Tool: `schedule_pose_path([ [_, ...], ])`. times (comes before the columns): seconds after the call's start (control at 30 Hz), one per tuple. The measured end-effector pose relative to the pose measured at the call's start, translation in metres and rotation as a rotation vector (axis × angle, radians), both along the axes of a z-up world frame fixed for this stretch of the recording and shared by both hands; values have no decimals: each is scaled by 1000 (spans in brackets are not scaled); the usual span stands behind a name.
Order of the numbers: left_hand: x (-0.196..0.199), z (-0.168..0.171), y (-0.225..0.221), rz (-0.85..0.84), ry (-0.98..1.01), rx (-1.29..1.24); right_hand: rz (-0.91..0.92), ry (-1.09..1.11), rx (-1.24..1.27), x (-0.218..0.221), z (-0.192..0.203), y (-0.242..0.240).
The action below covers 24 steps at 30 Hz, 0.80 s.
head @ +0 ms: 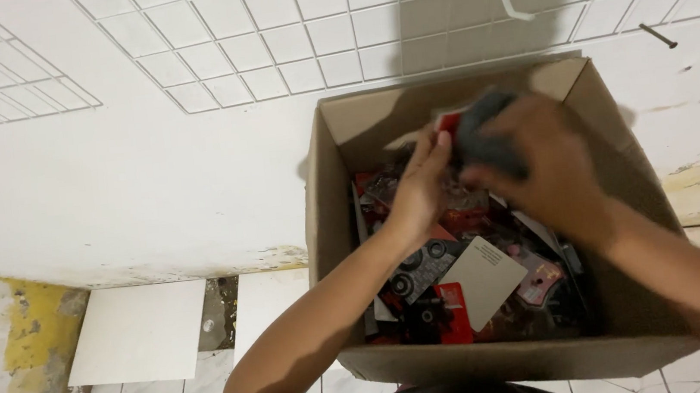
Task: Cleaning and organizing packaged auto parts from a box onto a wire display rack.
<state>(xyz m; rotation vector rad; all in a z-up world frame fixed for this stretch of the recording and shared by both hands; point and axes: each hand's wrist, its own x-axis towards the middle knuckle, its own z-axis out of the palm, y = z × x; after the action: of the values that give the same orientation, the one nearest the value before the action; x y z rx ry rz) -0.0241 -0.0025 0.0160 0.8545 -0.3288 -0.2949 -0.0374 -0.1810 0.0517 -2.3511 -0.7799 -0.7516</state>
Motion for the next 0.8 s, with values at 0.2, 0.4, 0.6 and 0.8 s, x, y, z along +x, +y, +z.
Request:
schedule_pose_path([
  [0.2, -16, 49, 6, 175, 19, 326, -264, -30, -194, 18, -18, -13],
  [0.4, 3, 24, 24, 336, -15, 223, -282, 563, -449, 21, -31, -17],
  [0.6, -13, 54, 15, 148, 206, 247, -16, 1001, -773, 13, -66, -3],
  [0.8, 1, 21, 16, 108, -35, 484, -24, 887, -543, -6, 53, -19],
])
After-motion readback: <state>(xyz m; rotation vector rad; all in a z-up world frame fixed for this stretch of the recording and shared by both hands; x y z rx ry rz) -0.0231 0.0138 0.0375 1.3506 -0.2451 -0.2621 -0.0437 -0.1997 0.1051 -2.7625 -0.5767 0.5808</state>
